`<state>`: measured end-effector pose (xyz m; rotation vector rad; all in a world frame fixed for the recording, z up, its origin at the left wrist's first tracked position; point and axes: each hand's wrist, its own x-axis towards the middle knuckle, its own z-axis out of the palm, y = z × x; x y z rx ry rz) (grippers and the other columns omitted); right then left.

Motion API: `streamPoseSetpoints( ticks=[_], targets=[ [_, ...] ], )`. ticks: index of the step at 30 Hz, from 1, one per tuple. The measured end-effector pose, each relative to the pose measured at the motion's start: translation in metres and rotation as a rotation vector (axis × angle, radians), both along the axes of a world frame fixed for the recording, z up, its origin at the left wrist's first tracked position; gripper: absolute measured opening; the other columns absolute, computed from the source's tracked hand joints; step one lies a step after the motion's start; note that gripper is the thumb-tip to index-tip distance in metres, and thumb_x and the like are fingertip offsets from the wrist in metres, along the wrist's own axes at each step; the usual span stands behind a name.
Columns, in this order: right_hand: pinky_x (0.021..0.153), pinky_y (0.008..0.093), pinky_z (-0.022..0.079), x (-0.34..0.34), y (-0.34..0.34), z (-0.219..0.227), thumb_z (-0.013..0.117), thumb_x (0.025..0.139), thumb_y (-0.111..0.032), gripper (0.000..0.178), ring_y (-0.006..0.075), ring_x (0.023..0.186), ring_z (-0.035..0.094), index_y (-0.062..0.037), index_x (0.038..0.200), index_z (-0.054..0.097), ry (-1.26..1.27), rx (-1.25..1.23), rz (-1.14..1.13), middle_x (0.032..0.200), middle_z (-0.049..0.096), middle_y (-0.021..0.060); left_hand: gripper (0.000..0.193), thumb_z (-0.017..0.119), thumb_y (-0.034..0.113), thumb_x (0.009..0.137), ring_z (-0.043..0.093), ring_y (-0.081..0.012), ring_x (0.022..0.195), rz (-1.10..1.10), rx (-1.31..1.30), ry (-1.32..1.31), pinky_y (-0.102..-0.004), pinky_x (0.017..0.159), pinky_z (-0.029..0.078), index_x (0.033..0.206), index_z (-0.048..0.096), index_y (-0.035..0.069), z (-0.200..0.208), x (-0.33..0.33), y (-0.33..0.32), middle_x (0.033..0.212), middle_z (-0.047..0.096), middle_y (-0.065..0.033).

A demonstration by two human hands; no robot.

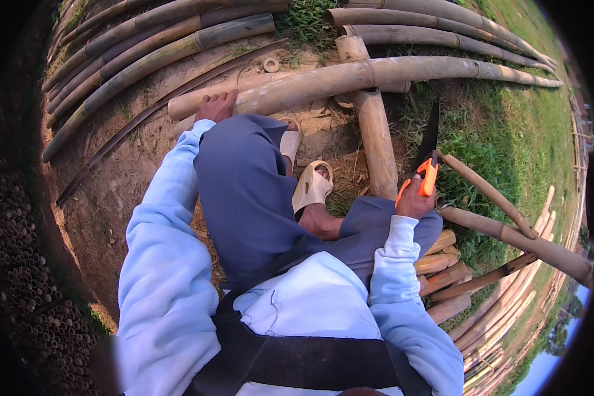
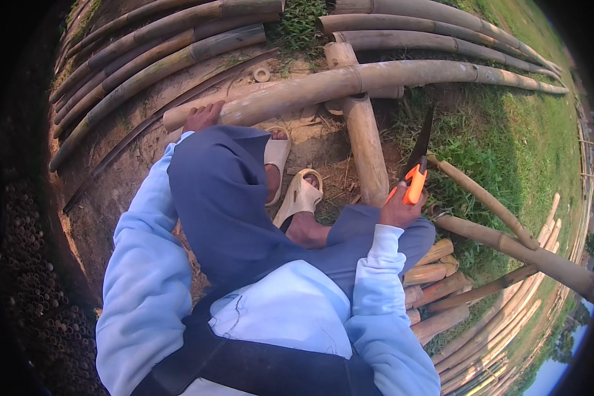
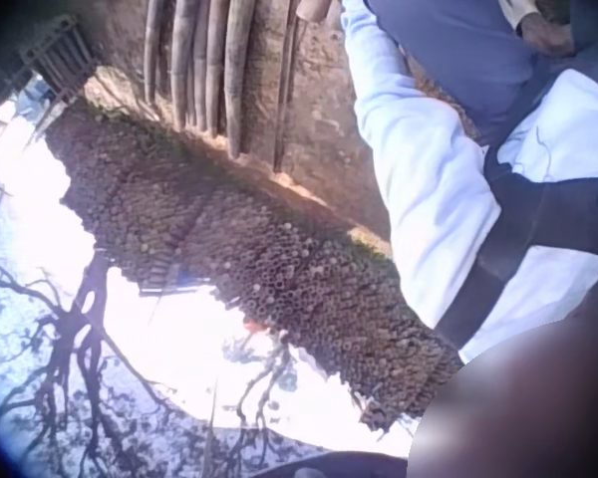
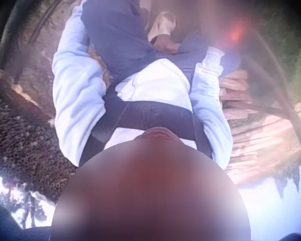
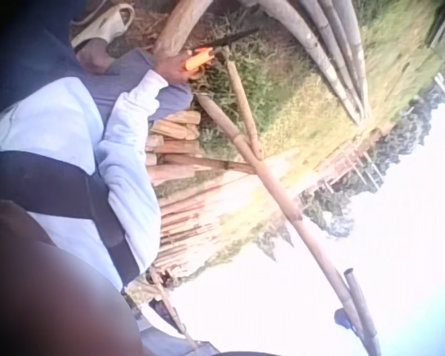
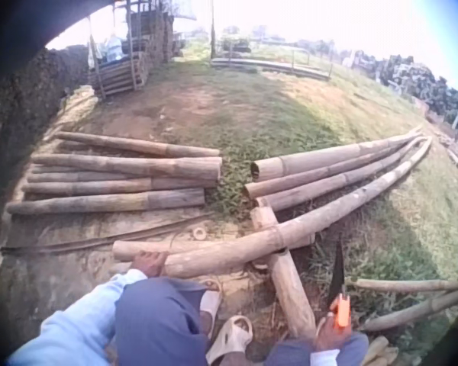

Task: The person sits on the ground and uses a hand saw to cut bamboo poles into shorter sections. They repeatedly position a pole on a support, saw through it, and move the cut piece aside.

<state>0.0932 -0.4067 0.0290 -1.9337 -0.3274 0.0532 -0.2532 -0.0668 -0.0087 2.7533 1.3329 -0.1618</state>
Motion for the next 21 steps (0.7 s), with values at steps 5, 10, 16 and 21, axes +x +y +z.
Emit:
streamPoseSetpoints(
  ticks=[5, 10, 16, 21],
  targets=[
    [0.050, 0.0228, 0.041, -0.057, -0.036, 0.082, 0.064, 0.096, -0.006, 0.010, 0.0077, 0.054, 0.047, -0.0014, 0.092, 0.056, -0.101, 0.235, 0.202, 0.067, 0.054, 0.0011, 0.062, 0.070, 0.035, 0.082, 0.064, -0.0310, 0.112, -0.016, 0.041, -0.019, -0.0445, 0.096, 0.047, 0.136, 0.049, 0.012, 0.004, 0.003, -0.001, 0.119, 0.066, -0.0136],
    [0.053, 0.0237, 0.044, -0.088, -0.034, 0.115, 0.065, 0.094, -0.006, 0.009, 0.0088, 0.055, 0.051, -0.0001, 0.091, 0.059, 0.154, 0.225, 0.554, 0.069, 0.057, 0.0030, 0.085, 0.084, 0.047, 0.064, 0.064, -0.0320, 0.111, 0.006, -0.031, -0.020, -0.0435, 0.099, 0.047, 0.133, 0.051, 0.011, 0.019, 0.007, -0.005, 0.117, 0.066, -0.0155],
    [0.065, 0.0273, 0.049, -0.108, 0.009, 0.084, 0.070, 0.089, -0.004, 0.023, 0.0132, 0.068, 0.062, 0.0040, 0.110, 0.067, 0.163, 0.057, 0.775, 0.081, 0.068, 0.0072, 0.088, 0.084, 0.051, 0.064, 0.064, -0.0329, 0.111, 0.003, -0.032, -0.050, -0.0431, 0.099, 0.048, 0.134, 0.050, 0.010, 0.028, 0.008, -0.014, 0.117, 0.066, -0.0161],
    [0.065, 0.0290, 0.051, -0.112, 0.020, 0.066, 0.071, 0.087, -0.003, 0.021, 0.0161, 0.067, 0.066, 0.0038, 0.106, 0.067, 0.035, 0.040, 0.850, 0.080, 0.069, 0.0089, 0.089, 0.084, 0.052, 0.064, 0.064, -0.0319, 0.111, 0.002, -0.009, -0.030, -0.0428, 0.099, 0.048, 0.135, 0.051, 0.009, 0.027, 0.009, -0.014, 0.117, 0.065, -0.0163]
  ],
)
